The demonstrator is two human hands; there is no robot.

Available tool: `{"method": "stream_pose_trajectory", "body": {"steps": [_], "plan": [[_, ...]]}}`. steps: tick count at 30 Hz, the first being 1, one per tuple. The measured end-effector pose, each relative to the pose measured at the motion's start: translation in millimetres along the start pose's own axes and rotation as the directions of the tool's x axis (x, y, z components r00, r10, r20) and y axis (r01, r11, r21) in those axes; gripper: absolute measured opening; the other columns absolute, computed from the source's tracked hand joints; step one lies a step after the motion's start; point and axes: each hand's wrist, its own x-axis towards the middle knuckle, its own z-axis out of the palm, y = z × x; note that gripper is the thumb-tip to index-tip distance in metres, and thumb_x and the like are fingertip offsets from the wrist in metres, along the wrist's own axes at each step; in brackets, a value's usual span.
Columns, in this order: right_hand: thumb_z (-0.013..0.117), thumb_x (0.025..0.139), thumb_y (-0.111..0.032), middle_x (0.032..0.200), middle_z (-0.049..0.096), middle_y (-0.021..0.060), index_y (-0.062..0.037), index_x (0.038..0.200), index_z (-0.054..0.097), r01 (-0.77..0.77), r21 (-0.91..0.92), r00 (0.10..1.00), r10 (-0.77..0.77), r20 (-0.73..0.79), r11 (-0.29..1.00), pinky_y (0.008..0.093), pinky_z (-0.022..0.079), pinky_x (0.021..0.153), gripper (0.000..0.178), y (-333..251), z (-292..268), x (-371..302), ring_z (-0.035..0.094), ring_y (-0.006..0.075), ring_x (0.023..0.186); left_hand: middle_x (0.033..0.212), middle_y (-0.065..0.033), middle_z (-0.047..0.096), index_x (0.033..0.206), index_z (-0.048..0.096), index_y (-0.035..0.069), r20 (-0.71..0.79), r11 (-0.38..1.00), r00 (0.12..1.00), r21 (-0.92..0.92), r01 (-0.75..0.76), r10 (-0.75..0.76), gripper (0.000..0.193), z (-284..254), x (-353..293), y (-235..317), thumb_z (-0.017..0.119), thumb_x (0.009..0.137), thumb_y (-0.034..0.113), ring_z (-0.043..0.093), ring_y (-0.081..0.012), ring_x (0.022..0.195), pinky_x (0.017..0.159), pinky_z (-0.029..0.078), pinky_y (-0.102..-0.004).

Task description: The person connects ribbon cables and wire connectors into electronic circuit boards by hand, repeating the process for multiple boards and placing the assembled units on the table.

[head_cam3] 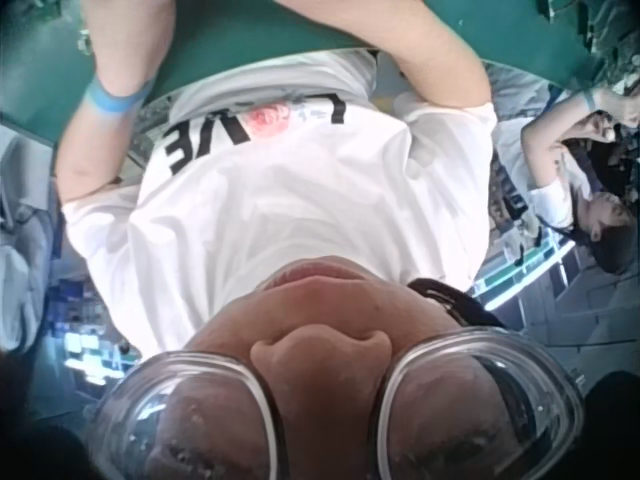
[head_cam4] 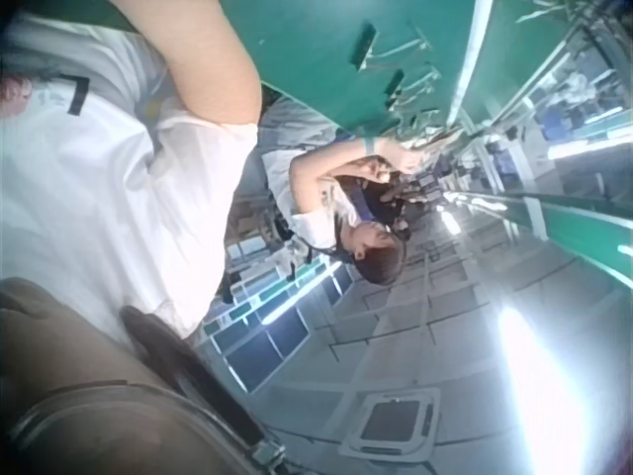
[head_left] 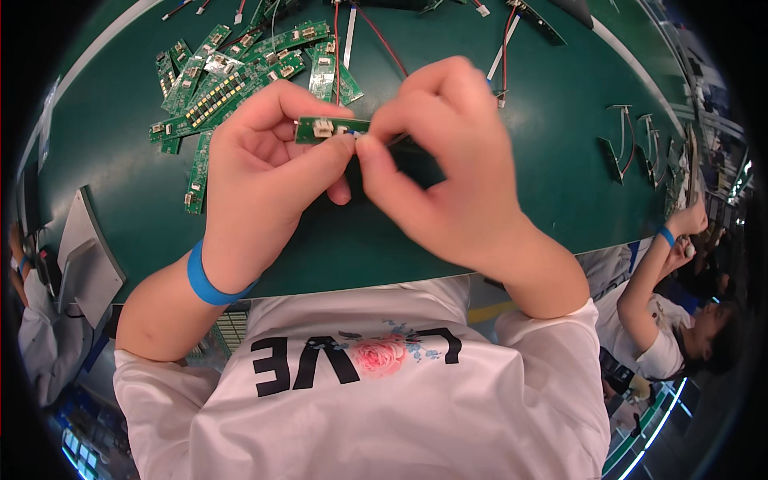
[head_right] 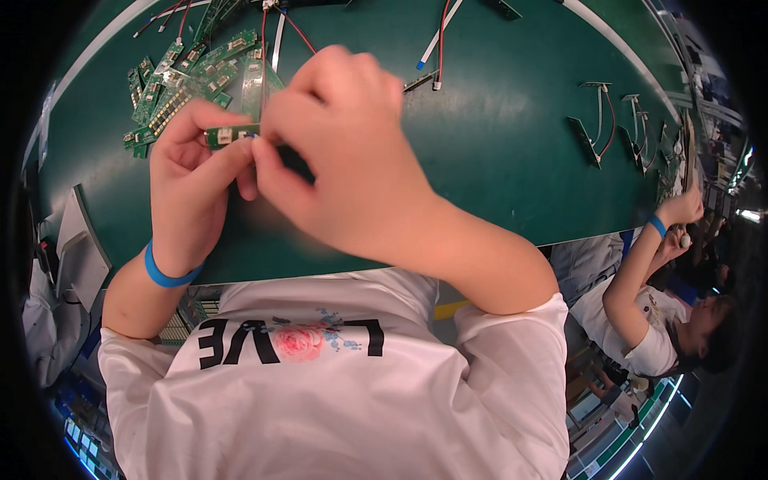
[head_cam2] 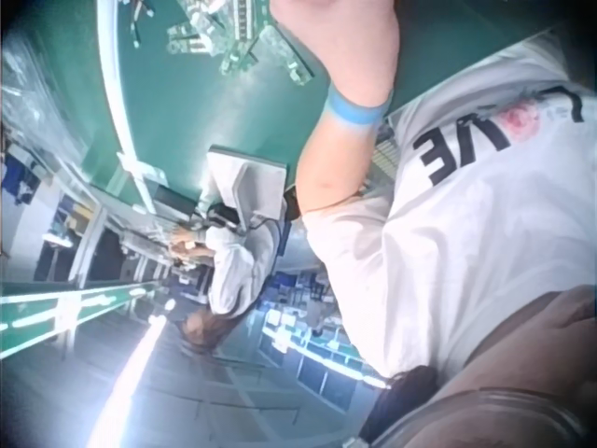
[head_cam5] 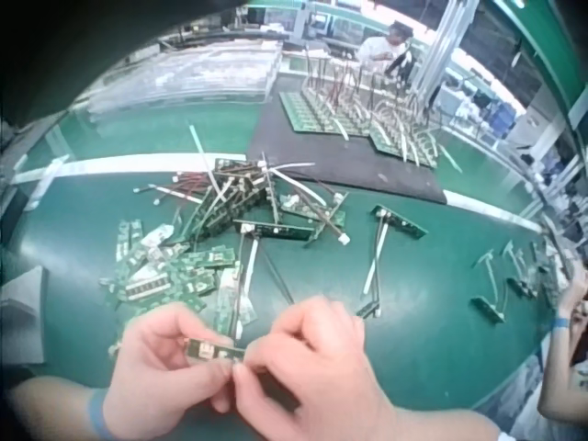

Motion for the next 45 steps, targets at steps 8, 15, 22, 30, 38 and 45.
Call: {"method": "stream_pose_trajectory", "body": {"steps": [8, 15, 22, 30, 38, 45], "plan": [[0.061, 0.083, -0.024, 0.069, 0.061, 0.0112, 0.0024, 0.083, 0.063, -0.43, 0.26, 0.894, 0.448, -0.012, 0.865, 0.0327, 0.046, 0.06, 0.027, 55.9, -12.3, 29.4, 0.059, 0.0223, 0.063, 0.081, -0.0041, 0.057, 0.104, 0.055, 0.0, -0.087, 0.992, 0.991, 0.084, -0.098, 0.106, 0.021, 1.8, 2.0, 5.4, 0.059, 0.084, 0.003, 0.053, -0.01, 0.07, 0.067, 0.041, -0.0228], [0.063, 0.078, -0.031, 0.073, 0.064, 0.0188, 0.0025, 0.074, 0.065, -0.341, -0.377, 0.814, 0.471, 0.339, 0.861, 0.0411, 0.052, 0.068, 0.034, 24.7, 5.3, 51.0, 0.064, 0.0351, 0.074, 0.088, -0.0031, 0.059, 0.107, 0.056, -0.001, -0.052, 0.953, 0.956, 0.11, -0.283, 0.29, 0.024, 0.0, 5.2, 2.8, 0.061, 0.083, 0.001, 0.052, -0.0088, 0.075, 0.068, 0.041, -0.0226], [0.055, 0.087, -0.011, 0.082, 0.067, 0.0127, 0.005, 0.084, 0.062, -0.473, 0.259, 0.873, 0.407, 0.27, 0.842, 0.0265, 0.052, 0.071, 0.017, 21.2, 2.1, 31.2, 0.066, 0.0167, 0.076, 0.097, -0.0006, 0.059, 0.106, 0.061, -0.003, -0.152, 0.859, 0.852, 0.205, -0.469, 0.501, 0.021, -11.1, 1.1, 6.9, 0.058, 0.085, -0.002, 0.049, -0.0035, 0.074, 0.064, 0.039, -0.0172], [0.045, 0.088, 0.0, 0.095, 0.054, 0.0081, 0.0018, 0.112, 0.056, -0.045, 0.702, 0.984, 0.152, -0.092, 0.711, 0.0193, 0.041, 0.065, 0.027, 2.8, -10.2, 12.7, 0.049, 0.0073, 0.075, 0.104, -0.0018, 0.058, 0.106, 0.062, -0.004, -0.222, 0.856, 0.827, 0.127, -0.501, 0.516, 0.02, -10.3, 2.2, 8.1, 0.056, 0.088, 0.0, 0.044, -0.0028, 0.078, 0.067, 0.036, -0.0177], [0.042, 0.098, -0.029, 0.069, 0.046, -0.0027, -0.0016, 0.102, 0.057, -0.11, 0.655, 0.994, 0.091, 0.063, 0.748, 0.0201, 0.03, 0.051, 0.032, -4.8, -12.2, 20.5, 0.037, 0.0045, 0.06, 0.102, -0.0058, 0.06, 0.094, 0.064, -0.006, -0.124, 0.795, 0.805, 0.3, -0.527, 0.58, 0.011, -8.9, 5.6, 7.4, 0.058, 0.086, -0.002, 0.045, -0.006, 0.077, 0.068, 0.037, -0.0192], [0.047, 0.096, -0.017, 0.071, 0.059, 0.0077, -0.0017, 0.093, 0.054, 0.024, 0.221, 0.999, -0.017, -0.034, 0.975, 0.0266, 0.041, 0.052, 0.017, -24.2, 6.2, 29.0, 0.055, 0.0176, 0.058, 0.105, -0.0085, 0.061, 0.101, 0.064, -0.005, -0.07, 0.732, 0.767, 0.364, -0.576, 0.638, 0.016, -4.5, 2.1, 6.8, 0.057, 0.086, -0.003, 0.053, -0.0054, 0.087, 0.073, 0.042, -0.0185]]}}
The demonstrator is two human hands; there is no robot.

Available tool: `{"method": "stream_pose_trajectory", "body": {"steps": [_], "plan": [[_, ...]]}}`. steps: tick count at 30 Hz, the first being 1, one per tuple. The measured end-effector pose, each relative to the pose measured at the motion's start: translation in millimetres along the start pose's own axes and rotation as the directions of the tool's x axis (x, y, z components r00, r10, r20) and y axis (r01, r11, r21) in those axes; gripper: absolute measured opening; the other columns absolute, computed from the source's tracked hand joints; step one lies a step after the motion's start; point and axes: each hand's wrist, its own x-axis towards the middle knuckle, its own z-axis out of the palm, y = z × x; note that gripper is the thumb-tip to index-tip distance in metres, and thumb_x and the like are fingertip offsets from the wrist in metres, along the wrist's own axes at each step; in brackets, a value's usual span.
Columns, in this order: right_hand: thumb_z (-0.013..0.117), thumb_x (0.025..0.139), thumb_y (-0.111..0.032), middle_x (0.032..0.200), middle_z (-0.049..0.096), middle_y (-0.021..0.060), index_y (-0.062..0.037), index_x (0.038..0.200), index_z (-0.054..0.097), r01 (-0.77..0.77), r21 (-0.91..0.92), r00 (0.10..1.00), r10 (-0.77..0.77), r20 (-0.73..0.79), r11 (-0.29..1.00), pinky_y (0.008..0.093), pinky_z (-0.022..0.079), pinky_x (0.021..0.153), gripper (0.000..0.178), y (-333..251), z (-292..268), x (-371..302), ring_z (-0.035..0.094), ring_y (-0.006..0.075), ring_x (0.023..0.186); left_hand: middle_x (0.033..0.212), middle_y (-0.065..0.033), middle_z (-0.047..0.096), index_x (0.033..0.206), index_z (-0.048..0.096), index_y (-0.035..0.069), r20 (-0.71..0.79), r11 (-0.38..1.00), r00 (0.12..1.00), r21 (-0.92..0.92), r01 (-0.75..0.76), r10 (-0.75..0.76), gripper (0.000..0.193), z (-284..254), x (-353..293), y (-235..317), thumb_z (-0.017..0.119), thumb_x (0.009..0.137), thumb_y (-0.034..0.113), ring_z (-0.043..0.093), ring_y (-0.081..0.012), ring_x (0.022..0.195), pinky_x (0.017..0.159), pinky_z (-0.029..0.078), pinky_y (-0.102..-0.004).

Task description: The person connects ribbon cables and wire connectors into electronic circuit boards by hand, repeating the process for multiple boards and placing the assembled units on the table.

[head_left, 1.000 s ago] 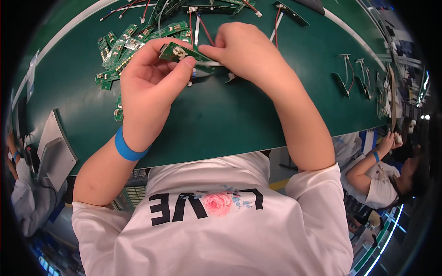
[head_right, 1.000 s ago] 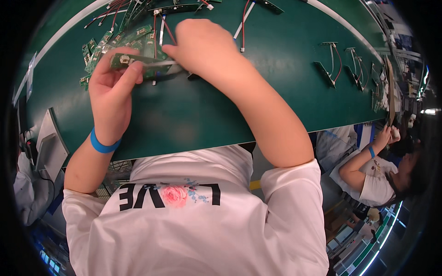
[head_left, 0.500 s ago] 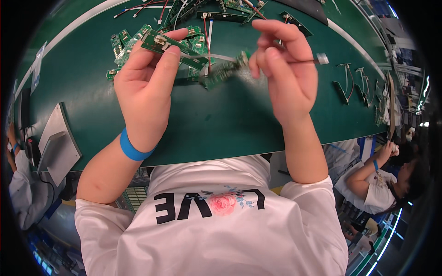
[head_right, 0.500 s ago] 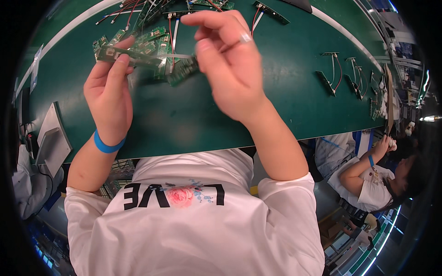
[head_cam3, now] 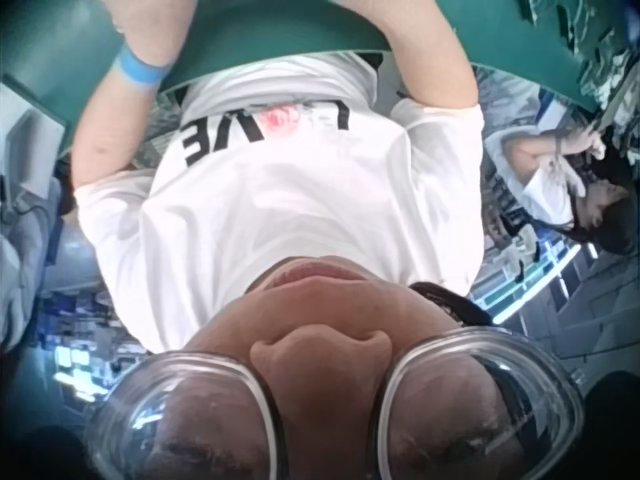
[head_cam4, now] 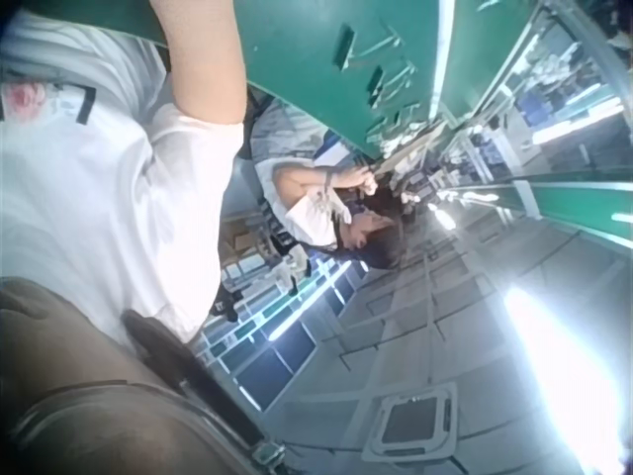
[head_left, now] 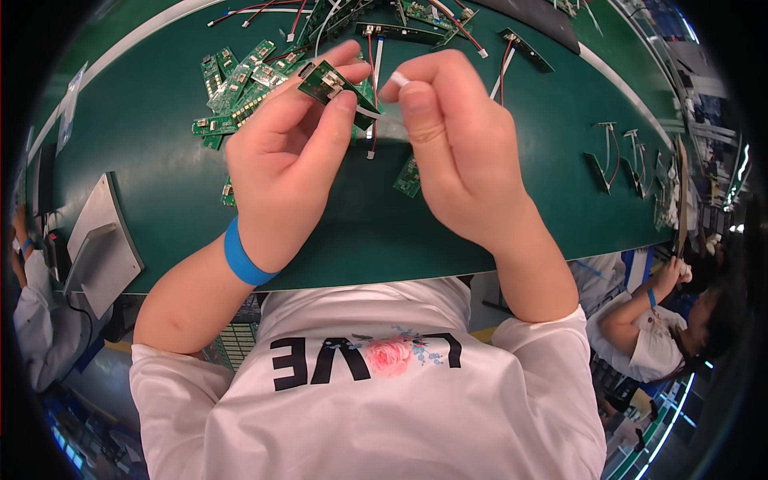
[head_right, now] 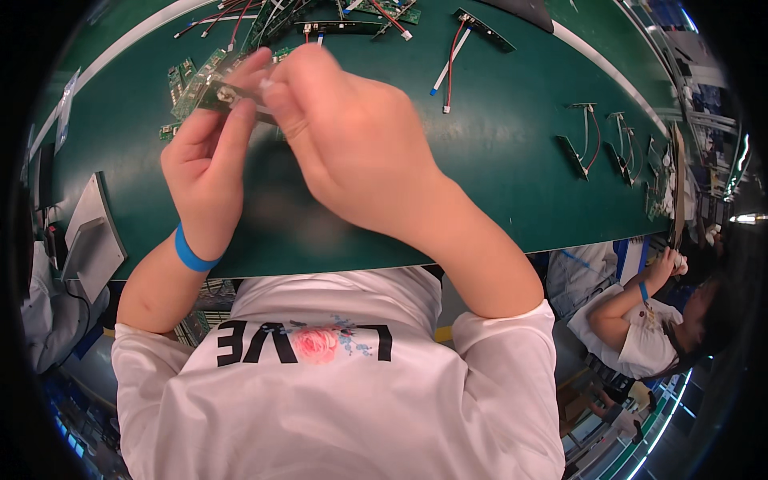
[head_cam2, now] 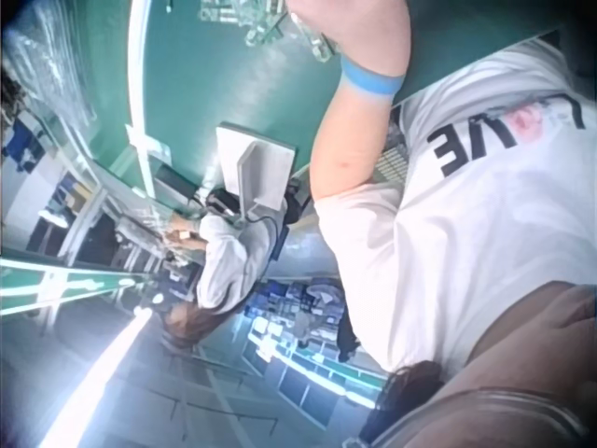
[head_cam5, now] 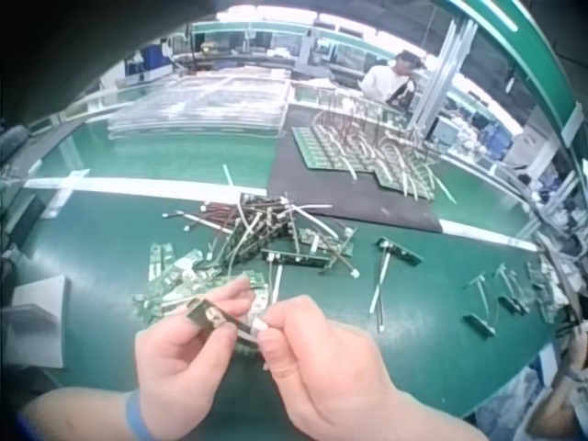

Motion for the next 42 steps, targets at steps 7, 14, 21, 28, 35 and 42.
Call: {"method": "stream_pose_trajectory", "body": {"steps": [7, 14, 21, 28, 35, 42], "plan": [[0.059, 0.086, -0.007, 0.078, 0.063, 0.0072, -0.0022, 0.088, 0.06, 0.184, -0.243, 0.979, -0.2, -0.043, 0.953, 0.027, 0.043, 0.051, 0.005, 3.8, 3.2, -3.8, 0.057, 0.0181, 0.058, 0.088, -0.0025, 0.065, 0.121, 0.052, -0.005, 0.087, 0.98, 0.981, 0.111, 0.162, -0.172, 0.034, 0.7, -7.2, 14.3, 0.053, 0.087, -0.005, 0.054, 0.0, 0.067, 0.061, 0.043, -0.0141], [0.069, 0.073, -0.003, 0.066, 0.059, 0.0058, -0.0037, 0.081, 0.063, 0.199, -0.265, 0.974, -0.22, -0.049, 0.944, 0.0275, 0.04, 0.047, 0.009, 6.3, 1.2, -6.6, 0.053, 0.0195, 0.052, 0.115, -0.0166, 0.061, 0.122, 0.049, -0.008, 0.256, 0.893, 0.965, 0.42, -0.161, 0.053, 0.039, -3.8, -5.6, 14.4, 0.054, 0.083, -0.009, 0.052, -0.0001, 0.064, 0.06, 0.043, -0.0142], [0.071, 0.068, -0.002, 0.059, 0.053, 0.006, -0.0036, 0.077, 0.065, 0.191, -0.295, 0.98, -0.199, 0.002, 0.936, 0.0283, 0.036, 0.045, 0.011, -0.9, -13.2, -6.9, 0.048, 0.0191, 0.049, 0.118, -0.0204, 0.059, 0.116, 0.053, -0.009, 0.445, 0.803, 0.876, 0.444, -0.398, 0.188, 0.035, -9.7, 3.5, 9.2, 0.052, 0.081, -0.011, 0.064, -0.0193, 0.077, 0.072, 0.049, -0.0253], [0.07, 0.067, 0.001, 0.059, 0.052, 0.0069, -0.0027, 0.076, 0.064, 0.195, -0.234, 0.981, -0.187, 0.055, 0.952, 0.0288, 0.037, 0.046, 0.012, -8.4, -23.0, -11.4, 0.047, 0.0224, 0.049, 0.087, -0.0125, 0.059, 0.121, 0.053, -0.004, 0.488, 0.772, 0.852, 0.464, -0.435, 0.187, 0.05, -4.1, -2.0, 14.8, 0.057, 0.072, -0.012, 0.06, -0.0226, 0.067, 0.062, 0.047, -0.0281], [0.069, 0.072, -0.01, 0.067, 0.059, 0.0052, -0.007, 0.079, 0.064, -0.154, -0.191, 0.969, 0.186, 0.162, 0.969, 0.029, 0.042, 0.049, 0.009, -5.6, -43.8, -34.1, 0.055, 0.0186, 0.056, 0.092, -0.0147, 0.064, 0.122, 0.052, -0.003, 0.571, 0.82, 0.821, 0.47, -0.326, 0.0, 0.051, 7.7, -15.9, 15.5, 0.063, 0.072, -0.005, 0.061, -0.0281, 0.069, 0.063, 0.048, -0.0315], [0.066, 0.083, -0.024, 0.063, 0.051, 0.0013, 0.0005, 0.083, 0.065, -0.689, -0.474, 0.71, 0.64, -0.292, 0.548, 0.0228, 0.037, 0.056, 0.024, 109.2, -206.9, -64.7, 0.046, 0.0074, 0.059, 0.081, -0.0124, 0.058, 0.101, 0.062, 0.001, 0.439, 0.563, 0.898, 0.738, -0.373, 0.02, 0.035, -9.2, 13.3, -3.2, 0.072, 0.072, 0.02, 0.057, -0.0302, 0.076, 0.066, 0.046, -0.0364]]}}
